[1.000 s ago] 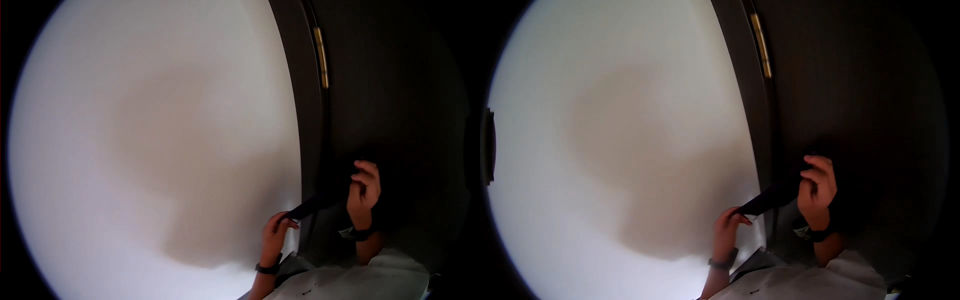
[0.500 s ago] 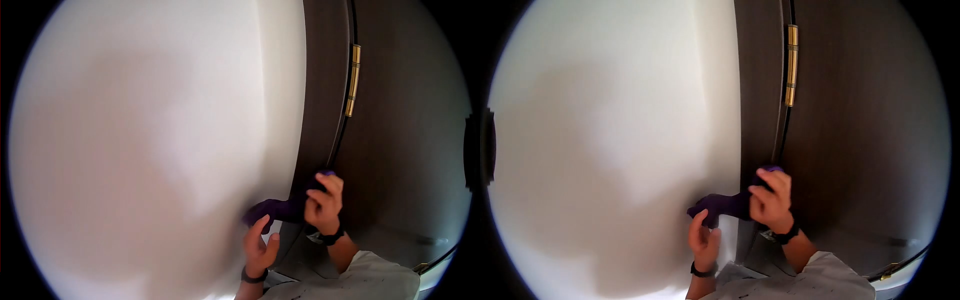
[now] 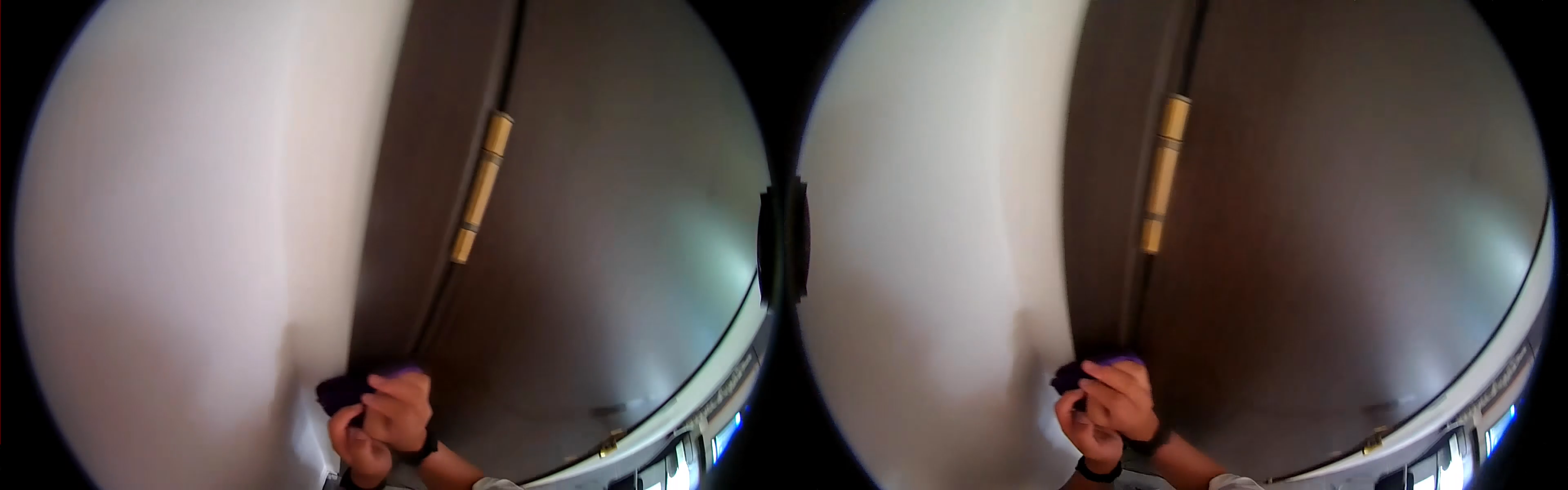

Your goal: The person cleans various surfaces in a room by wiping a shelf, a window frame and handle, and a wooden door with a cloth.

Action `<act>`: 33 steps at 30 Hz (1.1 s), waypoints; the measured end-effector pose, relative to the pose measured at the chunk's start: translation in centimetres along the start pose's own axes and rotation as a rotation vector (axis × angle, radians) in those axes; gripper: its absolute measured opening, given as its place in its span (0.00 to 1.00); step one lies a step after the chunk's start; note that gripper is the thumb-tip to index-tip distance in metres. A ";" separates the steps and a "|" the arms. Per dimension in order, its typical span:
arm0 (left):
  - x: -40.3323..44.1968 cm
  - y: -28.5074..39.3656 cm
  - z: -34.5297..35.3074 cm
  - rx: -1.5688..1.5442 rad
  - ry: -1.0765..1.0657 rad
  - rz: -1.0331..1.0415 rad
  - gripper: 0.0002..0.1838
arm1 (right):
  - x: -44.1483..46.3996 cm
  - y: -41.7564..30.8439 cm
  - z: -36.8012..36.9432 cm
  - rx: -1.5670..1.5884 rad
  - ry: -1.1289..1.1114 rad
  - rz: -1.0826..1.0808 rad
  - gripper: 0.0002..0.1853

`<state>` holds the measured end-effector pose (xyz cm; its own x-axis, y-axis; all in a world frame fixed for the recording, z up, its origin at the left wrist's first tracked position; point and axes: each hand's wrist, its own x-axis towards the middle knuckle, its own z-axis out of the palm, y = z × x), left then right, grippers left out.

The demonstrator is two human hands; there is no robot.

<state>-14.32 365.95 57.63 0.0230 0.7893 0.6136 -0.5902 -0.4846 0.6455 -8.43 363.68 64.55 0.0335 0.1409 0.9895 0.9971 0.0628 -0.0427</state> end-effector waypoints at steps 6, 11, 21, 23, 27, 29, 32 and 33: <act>-1.0 0.6 4.1 -0.200 0.074 -0.093 0.25 | 2.9 2.1 -2.9 0.156 -0.152 -0.138 0.17; -2.6 -0.7 1.6 -0.143 0.054 -0.117 0.26 | -0.8 2.3 -1.9 0.260 -0.059 -0.118 0.11; -4.2 -1.8 -2.7 -0.110 -0.022 -0.176 0.26 | -2.1 2.5 -1.1 0.207 -0.082 -0.190 0.09; -5.7 -2.2 -5.6 -0.004 -0.159 -0.125 0.28 | -3.6 2.3 -2.2 0.193 -0.113 -0.099 0.08; -3.3 -0.6 -5.2 -0.042 -0.382 0.129 0.20 | -3.1 2.9 -6.2 0.033 -0.067 -0.069 0.10; -4.7 -0.6 -5.5 -0.054 -0.382 0.174 0.17 | -1.9 3.5 -9.6 -0.064 -0.027 -0.120 0.10; -4.6 0.7 -4.1 0.381 -0.345 0.555 0.17 | -3.4 4.6 -13.7 -0.194 0.059 -0.068 0.12; -4.7 1.6 -3.0 0.377 -0.356 0.570 0.17 | -3.2 4.7 -15.3 -0.243 0.089 -0.066 0.11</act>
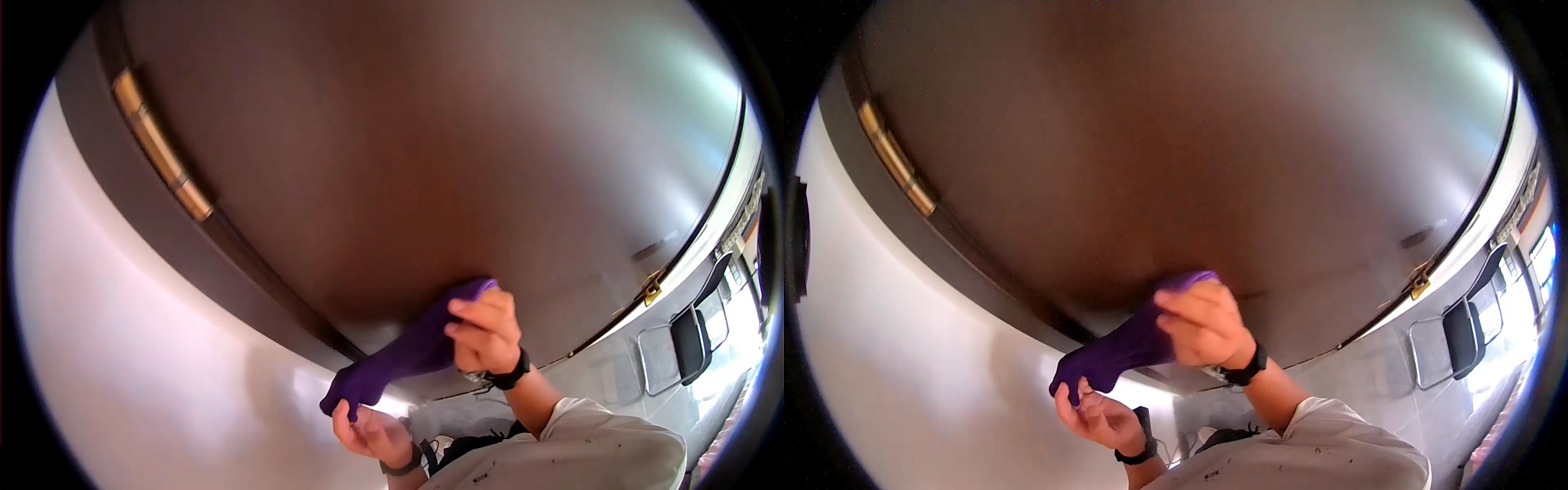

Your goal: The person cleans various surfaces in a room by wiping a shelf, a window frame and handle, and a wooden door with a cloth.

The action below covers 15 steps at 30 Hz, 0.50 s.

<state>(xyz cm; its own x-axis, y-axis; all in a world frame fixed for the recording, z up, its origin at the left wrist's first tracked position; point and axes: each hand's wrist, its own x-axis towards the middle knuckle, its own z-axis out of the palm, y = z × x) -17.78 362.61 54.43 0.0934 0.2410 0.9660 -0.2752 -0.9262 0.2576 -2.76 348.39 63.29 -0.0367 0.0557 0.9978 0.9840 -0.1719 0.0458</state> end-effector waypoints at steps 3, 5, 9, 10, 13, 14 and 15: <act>1.2 4.1 3.1 -0.332 0.053 -0.465 0.25 | 0.0 2.4 -4.4 -0.121 0.086 0.045 0.13; 0.3 5.7 5.0 -0.324 -0.097 -0.496 0.25 | -0.6 3.9 -7.7 -0.185 0.142 0.104 0.13; 1.6 11.0 12.1 -0.383 -0.117 -0.466 0.30 | -2.0 7.6 -14.2 -0.212 0.155 0.113 0.14; 1.9 13.2 14.1 -0.431 -0.111 -0.473 0.31 | -2.3 8.6 -16.4 -0.229 0.163 0.116 0.15; 0.4 19.4 18.9 -0.486 -0.193 -0.482 0.34 | -3.4 12.7 -23.0 -0.306 0.239 0.138 0.15; -0.3 21.1 20.6 -0.506 -0.254 -0.399 0.34 | -3.8 14.2 -25.2 -0.321 0.274 0.147 0.15; -0.8 22.8 22.8 -0.539 -0.301 -0.312 0.35 | -4.0 15.9 -27.3 -0.350 0.301 0.130 0.15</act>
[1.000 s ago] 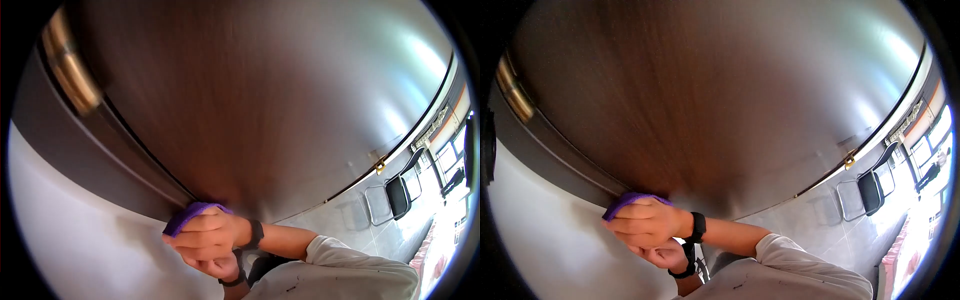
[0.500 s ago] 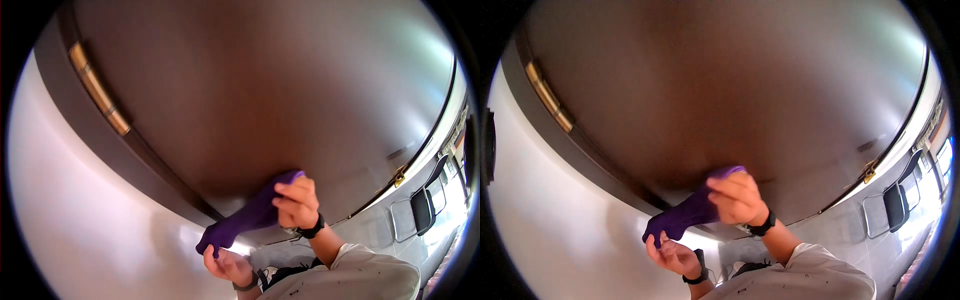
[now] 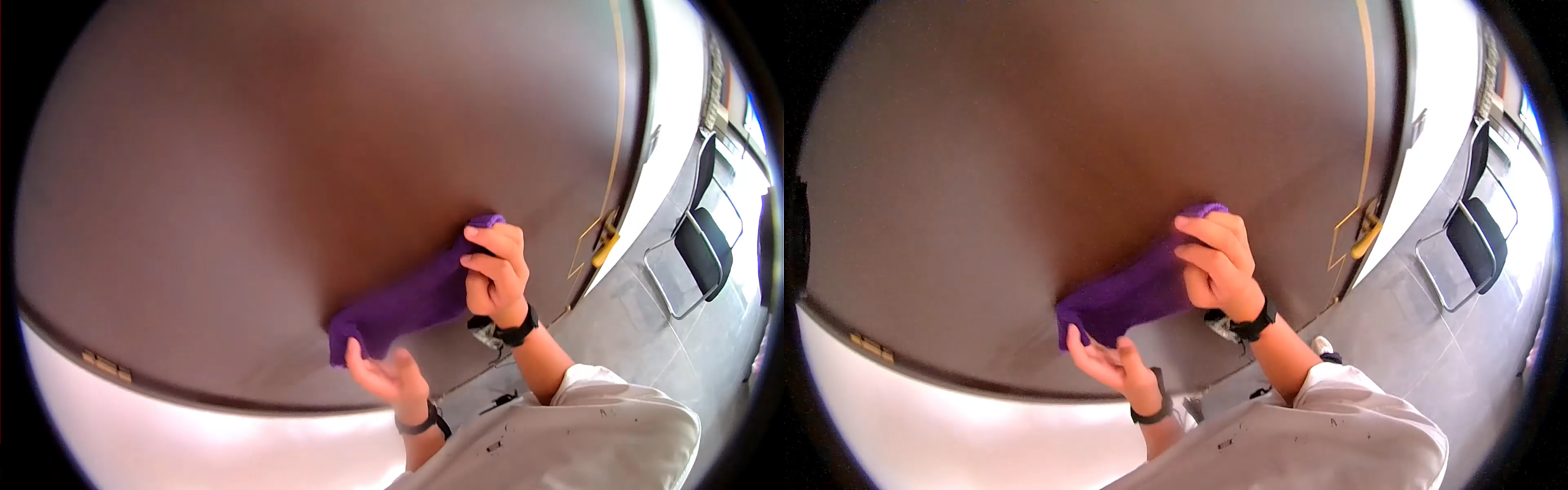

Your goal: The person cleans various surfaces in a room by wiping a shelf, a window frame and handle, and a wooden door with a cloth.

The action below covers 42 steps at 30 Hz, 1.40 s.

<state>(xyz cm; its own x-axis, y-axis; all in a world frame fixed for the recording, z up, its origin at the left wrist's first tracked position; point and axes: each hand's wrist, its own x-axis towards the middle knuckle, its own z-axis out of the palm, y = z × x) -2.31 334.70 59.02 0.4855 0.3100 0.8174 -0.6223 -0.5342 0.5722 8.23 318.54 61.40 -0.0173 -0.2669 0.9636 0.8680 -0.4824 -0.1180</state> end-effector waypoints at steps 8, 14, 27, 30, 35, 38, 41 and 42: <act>-1.8 3.6 15.2 -0.085 -0.256 0.124 0.37 | 2.9 11.0 -9.5 -0.146 0.223 0.200 0.19; -1.3 6.6 23.0 -0.342 -0.268 0.265 0.35 | 5.6 15.8 -14.2 -0.156 0.274 0.314 0.20; -3.4 6.8 27.6 -0.315 -0.241 0.145 0.14 | 5.9 22.3 -20.7 -0.244 0.328 0.573 0.20; -3.3 5.7 25.6 -0.294 -0.337 0.228 0.18 | 9.1 20.0 -19.9 -0.220 0.073 0.415 0.29; -3.5 2.7 21.4 0.160 0.106 0.546 0.14 | 11.0 17.3 -17.2 0.094 -0.066 0.287 0.33; -3.1 1.6 18.2 0.210 0.252 0.599 0.18 | 10.9 14.3 -14.4 0.246 -0.123 0.208 0.31; -2.0 2.9 15.2 0.425 0.283 0.609 0.17 | 10.0 11.1 -11.9 0.315 -0.221 0.147 0.32; -1.9 3.4 14.2 0.563 0.264 0.613 0.19 | 9.6 10.1 -11.0 0.356 -0.250 0.139 0.32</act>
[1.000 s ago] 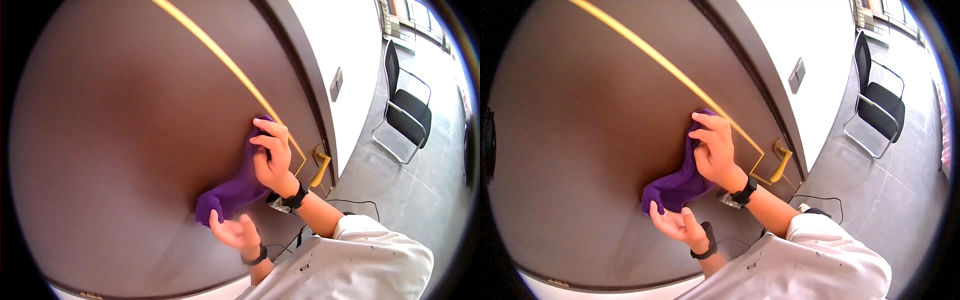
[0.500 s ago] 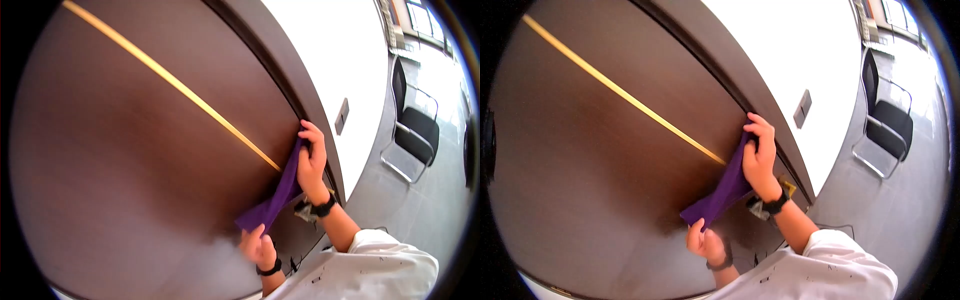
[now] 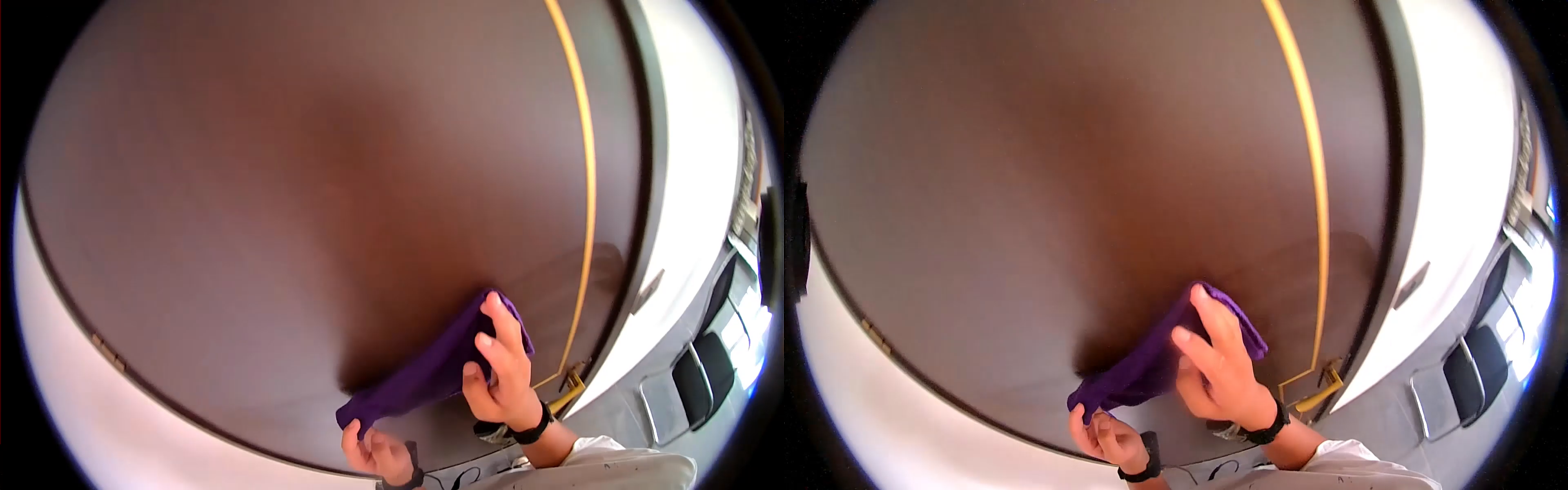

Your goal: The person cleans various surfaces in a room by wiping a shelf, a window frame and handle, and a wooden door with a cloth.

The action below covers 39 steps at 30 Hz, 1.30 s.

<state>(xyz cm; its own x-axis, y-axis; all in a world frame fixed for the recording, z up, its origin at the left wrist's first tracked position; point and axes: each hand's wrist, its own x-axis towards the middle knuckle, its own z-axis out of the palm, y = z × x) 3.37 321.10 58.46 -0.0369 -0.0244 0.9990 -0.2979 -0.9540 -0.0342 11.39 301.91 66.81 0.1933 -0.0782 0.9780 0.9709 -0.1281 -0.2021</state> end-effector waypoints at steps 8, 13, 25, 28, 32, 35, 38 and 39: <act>-1.0 -2.0 -4.8 -0.463 0.288 -0.705 0.16 | 0.4 -2.8 6.8 0.080 -0.118 -0.015 0.31; -0.8 -6.3 -6.1 -0.263 0.067 -0.731 0.18 | 0.6 -5.2 11.1 -0.170 -0.202 -0.038 0.26; 0.8 -20.1 -13.4 -0.029 0.123 -0.624 0.27 | -4.5 -10.9 26.5 -0.057 -0.380 -0.120 0.20; -1.9 -24.0 -14.8 0.258 0.067 -0.529 0.32 | -7.1 -11.8 30.5 -0.038 -0.496 -0.251 0.17; -3.1 -27.5 -18.3 0.300 -0.071 -0.447 0.35 | -6.7 -14.0 35.1 -0.077 -0.478 -0.316 0.15; -2.8 -28.8 -19.7 0.232 -0.186 -0.556 0.31 | -6.0 -15.4 36.8 0.028 -0.440 -0.248 0.15; -2.8 -28.0 -19.2 0.232 -0.071 -0.597 0.32 | -6.4 -15.1 36.6 0.333 -0.586 -0.209 0.12; -2.8 -27.4 -19.1 0.101 0.010 -0.729 0.31 | -7.0 -15.1 36.9 0.344 -0.608 -0.227 0.11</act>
<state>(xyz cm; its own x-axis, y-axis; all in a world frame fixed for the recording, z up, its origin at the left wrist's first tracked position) -6.58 353.02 56.09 0.1285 0.6292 0.7666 -0.1610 -0.7495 0.6422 0.55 340.83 64.90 -0.0709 0.4886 0.8696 0.9664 0.2496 -0.0615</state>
